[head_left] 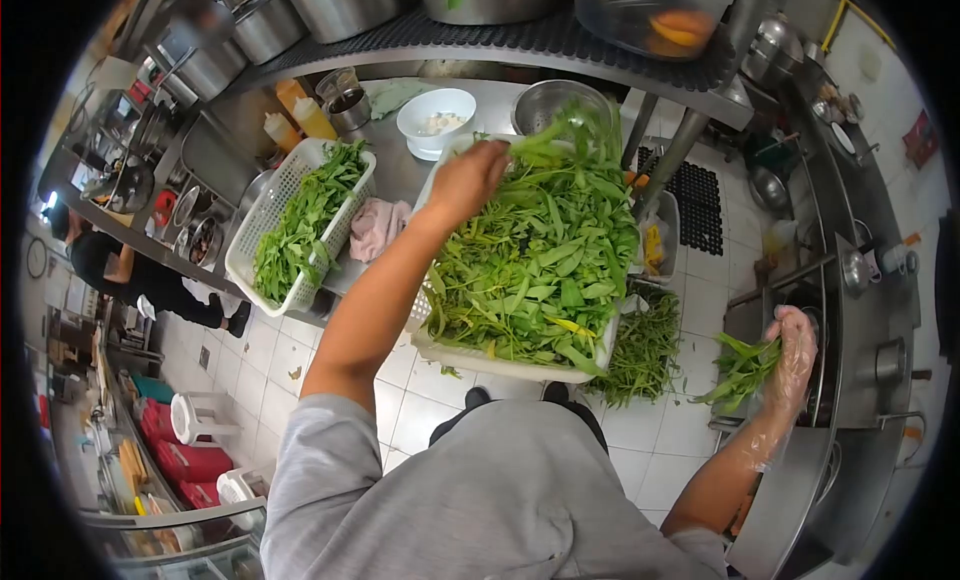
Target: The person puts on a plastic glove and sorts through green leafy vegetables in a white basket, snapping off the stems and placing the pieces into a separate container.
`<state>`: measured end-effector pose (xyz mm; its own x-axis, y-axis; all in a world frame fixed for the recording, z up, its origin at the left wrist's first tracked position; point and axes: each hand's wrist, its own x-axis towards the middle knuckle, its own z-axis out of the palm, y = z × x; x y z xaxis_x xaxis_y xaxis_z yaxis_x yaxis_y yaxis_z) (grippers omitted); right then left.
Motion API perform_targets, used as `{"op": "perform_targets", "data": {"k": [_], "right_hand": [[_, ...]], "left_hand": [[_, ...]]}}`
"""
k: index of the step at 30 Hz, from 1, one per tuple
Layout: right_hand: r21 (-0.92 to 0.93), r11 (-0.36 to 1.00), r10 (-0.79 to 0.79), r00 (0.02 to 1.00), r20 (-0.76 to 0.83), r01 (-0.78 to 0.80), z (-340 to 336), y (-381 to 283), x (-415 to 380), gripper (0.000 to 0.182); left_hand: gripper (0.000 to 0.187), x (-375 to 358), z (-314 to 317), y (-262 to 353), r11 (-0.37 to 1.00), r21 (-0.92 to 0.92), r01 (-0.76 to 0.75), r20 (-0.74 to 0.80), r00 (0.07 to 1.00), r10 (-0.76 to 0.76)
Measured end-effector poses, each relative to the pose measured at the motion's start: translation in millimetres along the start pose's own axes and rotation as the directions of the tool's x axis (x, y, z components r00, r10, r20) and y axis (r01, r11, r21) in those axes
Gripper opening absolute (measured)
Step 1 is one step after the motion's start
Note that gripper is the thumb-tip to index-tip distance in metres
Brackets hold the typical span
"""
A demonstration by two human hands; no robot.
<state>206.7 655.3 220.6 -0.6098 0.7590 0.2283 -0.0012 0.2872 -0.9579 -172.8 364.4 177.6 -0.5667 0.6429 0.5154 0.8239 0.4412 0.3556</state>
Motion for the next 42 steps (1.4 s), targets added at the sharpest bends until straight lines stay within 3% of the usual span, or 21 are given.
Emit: {"op": "perform_targets", "data": {"k": [2,4,6,8,10,11,14,16,18,19,21,25,26,27,29,34,40,42], "right_hand": [[0.023,1.0,-0.015,0.999,0.037,0.014,9.4,0.4,0.4,0.023],[0.045,0.999,-0.031,0.997,0.071,0.028,20.5,1.1,0.1,0.024],[-0.005,0.995,-0.098,0.986,0.135,0.1,31.7,3.2,2.1,0.025],[-0.024,0.996,-0.086,0.98,0.182,0.091,41.4,7.5,7.1,0.024],[0.221,0.974,-0.004,0.977,0.214,-0.045,63.1,1.5,3.5,0.021],[0.271,0.962,-0.026,0.969,0.246,-0.042,71.3,-1.0,0.9,0.022],[0.112,0.982,0.107,0.938,0.331,-0.152,81.8,-22.3,1.2,0.02],[0.069,0.993,0.071,0.945,0.319,-0.098,92.3,-19.0,5.6,0.018],[-0.072,0.993,0.11,0.937,0.331,-0.091,104.8,-23.4,5.9,0.014],[-0.043,0.988,0.154,0.916,0.37,-0.148,110.5,-29.3,4.8,0.01],[-0.096,0.987,0.161,0.894,0.418,-0.132,121.3,-35.9,3.6,0.01],[-0.12,0.992,0.092,0.868,0.489,-0.037,143.0,-41.0,4.1,0.01],[-0.112,0.993,0.083,0.851,0.519,-0.029,148.2,-44.9,3.3,0.011],[-0.117,0.984,-0.053,0.841,0.538,0.137,153.9,-45.9,5.1,0.009],[-0.103,0.964,-0.145,0.812,0.565,0.244,164.2,-54.4,5.6,0.008],[-0.059,0.813,-0.452,0.691,0.564,0.579,193.5,-76.4,0.7,0.01],[-0.04,0.73,-0.557,0.628,0.543,0.682,211.6,-84.5,9.1,0.011],[-0.046,0.626,-0.599,0.518,0.611,0.778,216.8,-84.9,10.0,0.013]], "left_hand": [[0.025,2.9,-25.7,11.7,0.985,-0.138,0.102,-0.159,0.979,-0.124],[0.025,-5.5,-32.3,13.0,0.968,-0.198,0.156,-0.18,0.965,-0.192],[0.026,-20.9,-30.4,9.1,0.847,-0.411,0.336,-0.069,0.915,-0.397],[0.025,-38.0,-20.5,-6.7,0.834,-0.432,0.343,-0.063,0.911,-0.408],[0.025,-49.7,-24.2,-8.8,0.755,-0.515,0.405,-0.013,0.878,-0.479],[0.019,-52.8,-30.4,-6.5,0.63,-0.666,0.4,0.023,0.855,-0.518],[0.014,-59.6,-50.4,-3.9,0.551,-0.759,0.347,-0.031,0.826,-0.563],[0.013,-67.2,-53.9,-6.3,0.542,-0.771,0.333,-0.055,0.814,-0.578],[0.014,-80.7,-42.8,-12.8,0.564,-0.728,0.39,-0.013,0.814,-0.58],[0.014,-87.5,-35.0,-9.0,0.569,-0.669,0.479,0.05,0.792,-0.608],[0.015,-102.2,-15.6,-12.8,0.532,-0.706,0.467,0.065,0.791,-0.608],[0.017,-112.6,-21.9,18.8,0.455,-0.706,0.542,0.133,0.733,-0.667],[0.017,-116.3,-17.3,20.2,0.481,-0.714,0.508,0.086,0.746,-0.66],[0.017,-119.5,-14.0,23.3,0.452,-0.747,0.489,0.09,0.747,-0.659],[0.016,-123.2,-11.9,36.0,0.423,-0.779,0.462,0.094,0.754,-0.65],[0.016,-133.0,-6.3,59.4,0.545,-0.709,0.448,0.069,0.813,-0.579],[0.018,-136.2,-8.4,76.0,0.661,-0.585,0.469,0.044,0.833,-0.552],[0.018,-136.6,-6.8,78.1,0.692,-0.568,0.446,0.008,0.843,-0.538]]}}
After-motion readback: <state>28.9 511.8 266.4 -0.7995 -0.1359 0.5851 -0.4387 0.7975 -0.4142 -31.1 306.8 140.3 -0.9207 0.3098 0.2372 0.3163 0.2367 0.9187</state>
